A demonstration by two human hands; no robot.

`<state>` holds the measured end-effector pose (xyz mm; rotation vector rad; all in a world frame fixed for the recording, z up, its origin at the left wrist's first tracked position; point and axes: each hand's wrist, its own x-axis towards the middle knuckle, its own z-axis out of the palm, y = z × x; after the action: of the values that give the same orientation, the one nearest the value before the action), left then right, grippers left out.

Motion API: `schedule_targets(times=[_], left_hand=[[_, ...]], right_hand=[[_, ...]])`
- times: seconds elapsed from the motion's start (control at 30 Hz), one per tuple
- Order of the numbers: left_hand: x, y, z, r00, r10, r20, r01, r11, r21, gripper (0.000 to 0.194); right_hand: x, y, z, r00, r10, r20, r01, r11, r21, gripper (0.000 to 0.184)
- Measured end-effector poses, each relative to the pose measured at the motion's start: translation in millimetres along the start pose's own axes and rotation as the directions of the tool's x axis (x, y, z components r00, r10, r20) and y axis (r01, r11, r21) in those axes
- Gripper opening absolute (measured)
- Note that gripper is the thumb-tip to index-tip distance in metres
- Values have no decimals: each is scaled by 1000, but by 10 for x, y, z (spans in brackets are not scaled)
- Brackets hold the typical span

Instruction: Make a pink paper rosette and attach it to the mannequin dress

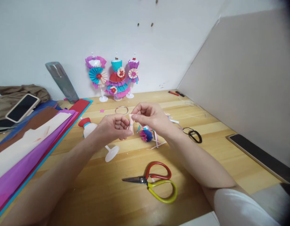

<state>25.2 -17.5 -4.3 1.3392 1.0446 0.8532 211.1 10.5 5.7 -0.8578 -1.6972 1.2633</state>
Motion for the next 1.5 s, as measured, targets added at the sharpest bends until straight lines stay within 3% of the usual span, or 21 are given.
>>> schedule_targets(times=[0.1,0.23,0.47,0.67,0.87,1.2,1.33,1.5], left_hand=[[-34,65,-53,997,-55,46,52,996,71,33],[-34,56,-114,998,-3,-60,15,981,191,31],[-23,62,-47,995,74,-70,-64,989,133,22],[5,3,-127,982,134,-136,-132,991,23,27],[50,-75,-116,984,103,-145,-114,991,-72,35],[20,-50,-30,993,58,-99,-60,998,-19,26],[27,19,-48,983,46,-176,-51,998,-25,32],[8,57,-137,970,137,-199,-145,989,-24,35]], right_hand=[[2,3,-11,999,31,36,-32,999,3,26],[5,24,25,999,7,45,-7,1000,3,31],[-3,97,127,997,18,73,-19,1000,9,33],[10,89,117,998,59,34,-63,988,139,38],[17,115,136,999,41,-8,-40,992,117,37],[29,128,92,1000,16,15,-16,1000,1,33],[9,134,99,999,34,13,-35,998,55,33],[-14,134,110,1000,3,18,-5,988,157,34]])
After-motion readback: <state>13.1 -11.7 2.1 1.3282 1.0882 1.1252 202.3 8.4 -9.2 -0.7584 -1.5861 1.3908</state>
